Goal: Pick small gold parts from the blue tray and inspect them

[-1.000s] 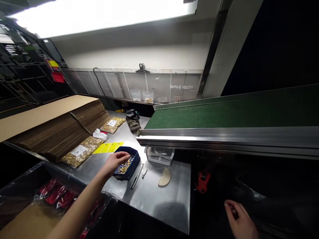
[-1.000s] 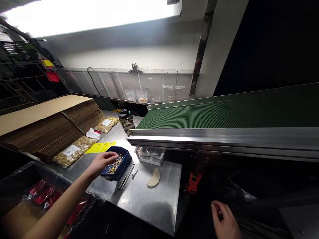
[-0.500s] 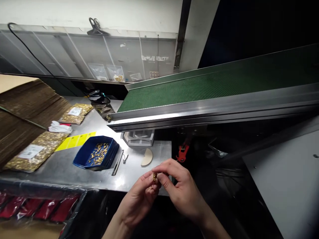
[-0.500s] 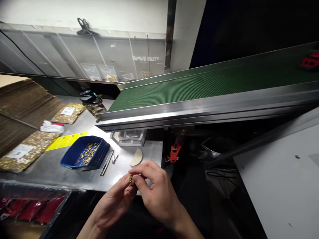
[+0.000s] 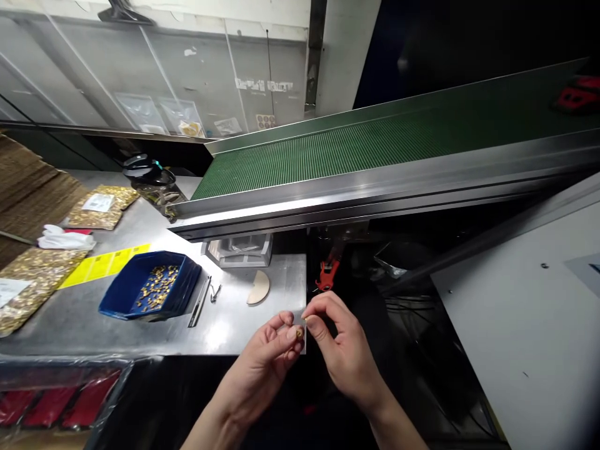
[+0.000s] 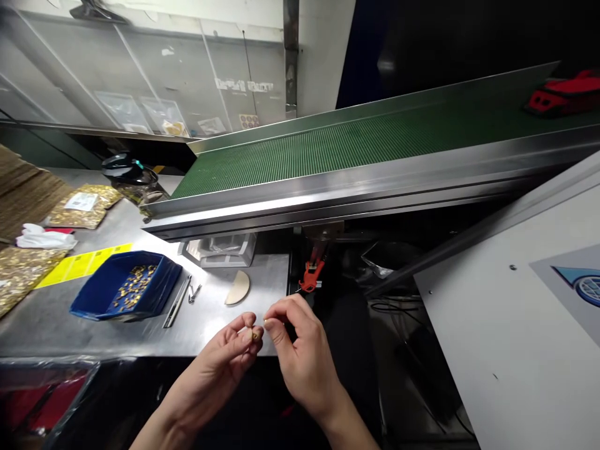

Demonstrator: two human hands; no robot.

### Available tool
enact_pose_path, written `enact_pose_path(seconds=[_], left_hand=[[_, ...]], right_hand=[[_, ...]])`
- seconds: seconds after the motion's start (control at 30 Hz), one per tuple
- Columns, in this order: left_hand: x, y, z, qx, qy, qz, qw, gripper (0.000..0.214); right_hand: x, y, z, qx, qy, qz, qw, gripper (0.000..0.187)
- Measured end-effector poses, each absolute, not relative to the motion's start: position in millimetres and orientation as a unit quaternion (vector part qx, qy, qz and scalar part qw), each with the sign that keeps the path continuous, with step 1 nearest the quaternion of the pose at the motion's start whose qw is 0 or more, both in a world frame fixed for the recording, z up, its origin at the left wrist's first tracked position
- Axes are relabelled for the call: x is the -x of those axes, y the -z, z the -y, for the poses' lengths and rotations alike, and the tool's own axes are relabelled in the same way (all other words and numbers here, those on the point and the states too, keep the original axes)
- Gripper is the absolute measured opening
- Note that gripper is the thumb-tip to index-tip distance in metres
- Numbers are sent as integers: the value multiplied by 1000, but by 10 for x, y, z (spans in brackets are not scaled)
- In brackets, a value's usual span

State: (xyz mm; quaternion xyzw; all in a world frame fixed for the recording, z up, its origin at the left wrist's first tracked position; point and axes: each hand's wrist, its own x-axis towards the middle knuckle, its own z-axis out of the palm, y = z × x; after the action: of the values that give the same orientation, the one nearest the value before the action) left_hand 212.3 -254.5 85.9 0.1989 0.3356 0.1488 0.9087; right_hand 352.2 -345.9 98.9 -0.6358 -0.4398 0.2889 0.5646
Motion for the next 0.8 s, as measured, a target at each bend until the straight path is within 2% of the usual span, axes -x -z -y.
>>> enact_pose_path(seconds=[0.2, 0.43, 0.7, 0.8], left_hand=[[-2161, -796, 2589, -279, -180, -336, 881, 41], [-2167, -771, 2572, -287, -140, -316, 893, 42], [-2162, -664, 2474, -341, -94, -350, 867, 47], [-2114, -482, 2498, -343, -75, -355, 866, 51]], right_hand=[[-3582, -991, 3611, 663, -228, 517, 491, 15], [-3575, -982, 3684, 678, -122, 590, 422, 11], [-3567, -981, 3704, 662, 45, 692, 284, 21], [-3542, -803, 3693, 657, 88, 693, 284, 24]])
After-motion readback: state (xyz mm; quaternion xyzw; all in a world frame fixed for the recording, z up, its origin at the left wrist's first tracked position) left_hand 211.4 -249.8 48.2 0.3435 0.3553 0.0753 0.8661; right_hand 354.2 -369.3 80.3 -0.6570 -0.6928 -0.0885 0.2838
